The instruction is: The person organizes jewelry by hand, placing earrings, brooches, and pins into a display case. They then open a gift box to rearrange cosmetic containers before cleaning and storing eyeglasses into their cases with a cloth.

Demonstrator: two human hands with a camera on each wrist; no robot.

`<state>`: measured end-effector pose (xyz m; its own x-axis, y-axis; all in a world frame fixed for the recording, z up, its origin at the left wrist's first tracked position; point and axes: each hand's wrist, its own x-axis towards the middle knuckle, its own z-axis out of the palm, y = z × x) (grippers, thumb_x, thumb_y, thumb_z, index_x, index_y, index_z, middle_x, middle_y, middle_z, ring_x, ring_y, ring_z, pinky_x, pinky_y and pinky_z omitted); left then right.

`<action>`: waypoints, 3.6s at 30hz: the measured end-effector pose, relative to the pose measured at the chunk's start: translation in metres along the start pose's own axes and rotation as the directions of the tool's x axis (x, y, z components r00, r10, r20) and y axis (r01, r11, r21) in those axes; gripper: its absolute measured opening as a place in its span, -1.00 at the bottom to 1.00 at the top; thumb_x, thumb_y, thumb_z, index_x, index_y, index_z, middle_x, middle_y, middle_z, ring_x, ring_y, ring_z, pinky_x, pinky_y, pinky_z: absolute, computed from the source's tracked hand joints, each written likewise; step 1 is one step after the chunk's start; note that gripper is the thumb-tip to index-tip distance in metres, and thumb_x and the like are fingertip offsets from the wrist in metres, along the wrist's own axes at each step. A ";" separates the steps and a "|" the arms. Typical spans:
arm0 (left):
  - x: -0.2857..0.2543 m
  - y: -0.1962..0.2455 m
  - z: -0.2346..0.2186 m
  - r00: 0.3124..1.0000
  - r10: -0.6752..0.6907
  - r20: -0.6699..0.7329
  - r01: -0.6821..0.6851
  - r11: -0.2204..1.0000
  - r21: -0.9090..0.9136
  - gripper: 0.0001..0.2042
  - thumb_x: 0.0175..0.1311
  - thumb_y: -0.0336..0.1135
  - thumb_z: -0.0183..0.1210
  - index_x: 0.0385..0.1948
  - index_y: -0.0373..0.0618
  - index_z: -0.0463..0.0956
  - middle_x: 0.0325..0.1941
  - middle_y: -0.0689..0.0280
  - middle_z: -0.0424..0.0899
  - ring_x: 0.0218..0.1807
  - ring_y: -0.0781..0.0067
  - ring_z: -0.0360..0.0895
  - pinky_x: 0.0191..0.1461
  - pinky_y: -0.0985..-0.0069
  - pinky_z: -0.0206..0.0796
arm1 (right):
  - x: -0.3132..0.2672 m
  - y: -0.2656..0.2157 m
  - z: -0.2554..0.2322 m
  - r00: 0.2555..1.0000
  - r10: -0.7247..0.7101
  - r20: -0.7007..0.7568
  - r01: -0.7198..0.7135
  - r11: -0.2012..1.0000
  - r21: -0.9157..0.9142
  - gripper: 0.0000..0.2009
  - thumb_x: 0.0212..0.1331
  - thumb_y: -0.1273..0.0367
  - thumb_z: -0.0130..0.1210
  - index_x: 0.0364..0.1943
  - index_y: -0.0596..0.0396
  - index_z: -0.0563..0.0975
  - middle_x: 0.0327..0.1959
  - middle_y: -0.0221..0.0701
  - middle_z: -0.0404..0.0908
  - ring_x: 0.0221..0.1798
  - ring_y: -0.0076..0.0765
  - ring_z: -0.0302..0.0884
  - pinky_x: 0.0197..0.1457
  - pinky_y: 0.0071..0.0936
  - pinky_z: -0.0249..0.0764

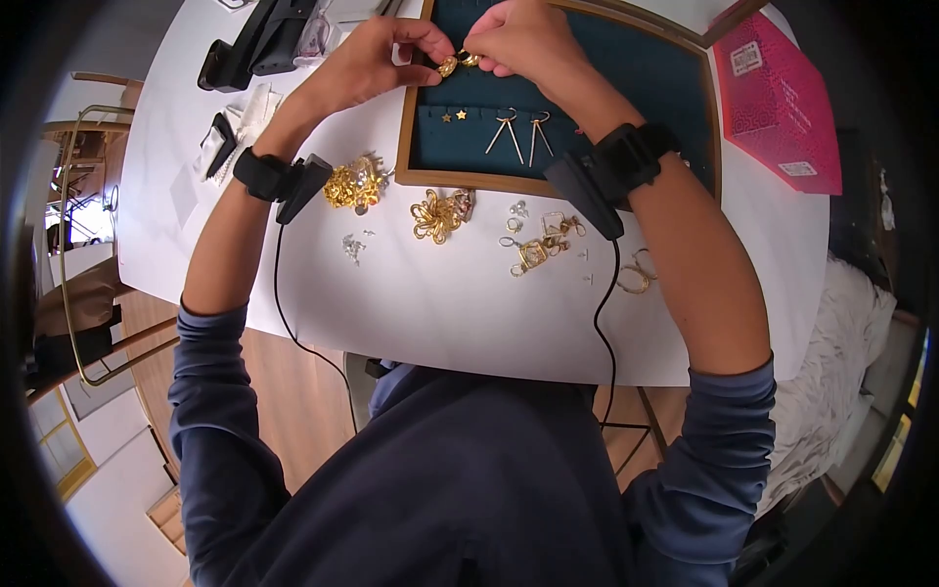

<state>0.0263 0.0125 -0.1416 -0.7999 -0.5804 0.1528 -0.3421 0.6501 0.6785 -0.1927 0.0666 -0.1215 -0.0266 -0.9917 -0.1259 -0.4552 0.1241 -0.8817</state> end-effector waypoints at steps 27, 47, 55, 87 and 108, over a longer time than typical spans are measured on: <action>-0.006 -0.003 0.015 0.990 -0.044 -0.133 0.041 0.999 -0.021 -0.75 0.21 -0.31 0.46 -0.09 -0.03 0.70 -0.23 0.42 0.71 -0.30 0.47 0.35 -0.14 0.48 0.30 | 0.001 0.000 0.016 0.999 0.037 -0.021 -0.035 0.997 0.071 -0.83 0.19 0.43 0.25 -0.31 0.31 0.72 -0.46 -0.33 0.74 -0.48 -0.54 0.64 -0.39 -0.62 0.58; 0.002 0.023 0.012 0.988 -0.002 -0.152 -0.007 0.998 -0.057 -0.72 -0.08 -0.58 0.40 -0.26 -0.22 0.61 -0.42 0.22 0.68 -0.33 0.22 0.63 -0.18 0.37 0.46 | -0.004 0.030 0.003 1.000 -0.022 0.007 0.022 1.000 0.007 -0.71 0.23 0.34 0.27 -0.03 0.22 0.68 -0.33 -0.45 0.68 -0.37 -0.64 0.59 -0.32 -0.67 0.55; 0.000 0.031 0.004 0.996 -0.026 -0.087 0.019 0.996 -0.081 -0.65 -0.10 -0.59 0.37 -0.18 -0.22 0.59 -0.34 0.18 0.68 -0.25 0.18 0.63 -0.12 0.33 0.46 | -0.016 0.018 0.002 0.996 -0.058 0.063 0.063 0.994 -0.089 -0.77 0.23 0.36 0.25 -0.10 0.18 0.66 -0.34 -0.47 0.69 -0.39 -0.65 0.58 -0.32 -0.68 0.53; -0.002 0.017 0.001 0.986 -0.107 -0.129 0.086 0.983 -0.162 -0.72 0.30 -0.63 0.04 -0.02 -0.35 0.65 -0.23 0.13 0.77 -0.20 0.38 0.63 0.00 0.44 0.47 | -0.015 0.023 -0.008 0.996 0.004 0.084 -0.005 1.000 0.012 -0.68 0.36 0.36 0.00 0.06 0.18 0.67 -0.26 -0.34 0.72 -0.28 -0.52 0.66 -0.23 -0.57 0.63; -0.008 0.008 0.010 0.997 -0.014 -0.080 0.017 0.999 0.040 -0.76 0.25 -0.42 0.40 -0.05 -0.06 0.71 -0.17 0.40 0.73 -0.26 0.47 0.41 -0.09 0.51 0.35 | -0.140 -0.060 -0.092 0.963 -0.158 -0.217 0.198 0.965 0.173 -0.72 0.47 0.38 -0.01 0.11 0.20 0.61 -0.28 -0.49 0.60 -0.30 -0.63 0.47 -0.19 -0.64 0.42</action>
<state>0.0247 0.0274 -0.1444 -0.7530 -0.6269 0.2001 -0.3756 0.6591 0.6515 -0.2434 0.1946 -0.0092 -0.1467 -0.9822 0.1172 -0.2908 -0.0704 -0.9542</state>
